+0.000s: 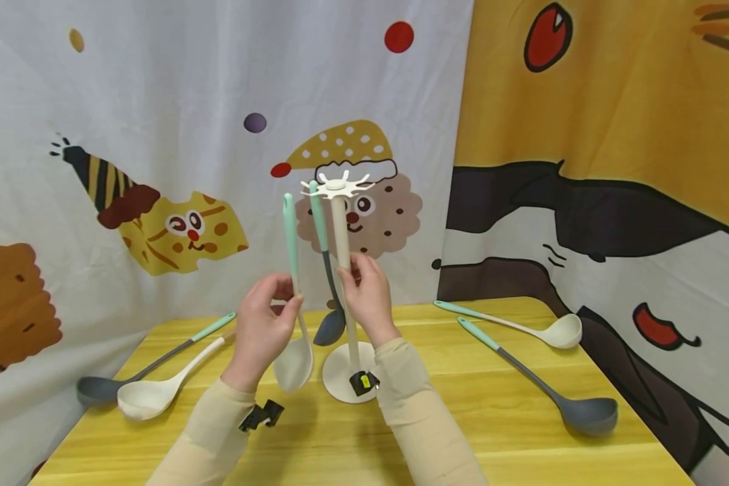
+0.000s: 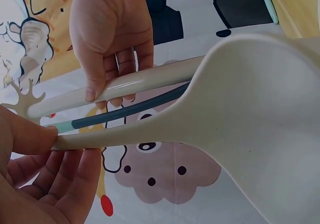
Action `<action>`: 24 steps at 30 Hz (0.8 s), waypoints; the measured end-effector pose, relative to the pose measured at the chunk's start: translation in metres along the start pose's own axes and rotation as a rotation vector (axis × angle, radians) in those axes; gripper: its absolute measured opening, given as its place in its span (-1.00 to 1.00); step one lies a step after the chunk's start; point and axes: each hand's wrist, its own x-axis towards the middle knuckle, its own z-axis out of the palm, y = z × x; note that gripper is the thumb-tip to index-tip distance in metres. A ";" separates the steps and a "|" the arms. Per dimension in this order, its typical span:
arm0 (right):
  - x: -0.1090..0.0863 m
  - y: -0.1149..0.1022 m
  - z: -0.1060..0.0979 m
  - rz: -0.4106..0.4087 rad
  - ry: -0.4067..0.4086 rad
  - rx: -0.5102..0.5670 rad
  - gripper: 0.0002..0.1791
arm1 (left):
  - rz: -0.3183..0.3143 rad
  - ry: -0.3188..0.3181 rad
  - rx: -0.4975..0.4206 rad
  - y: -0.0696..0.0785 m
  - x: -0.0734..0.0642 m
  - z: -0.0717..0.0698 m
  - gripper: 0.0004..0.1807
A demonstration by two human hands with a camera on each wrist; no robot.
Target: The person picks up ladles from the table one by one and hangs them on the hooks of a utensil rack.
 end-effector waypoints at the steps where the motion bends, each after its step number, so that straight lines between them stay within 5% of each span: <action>1: 0.000 0.000 0.000 0.001 0.001 -0.001 -0.79 | 0.000 0.000 -0.001 0.000 0.000 0.000 -0.79; 16: -0.001 0.002 0.001 -0.064 0.028 -0.009 -0.80 | 0.013 0.004 0.005 0.002 0.005 0.004 -0.79; 24: -0.001 0.002 0.001 -0.035 0.010 -0.008 -0.79 | 0.017 0.006 -0.003 0.004 0.008 0.005 -0.80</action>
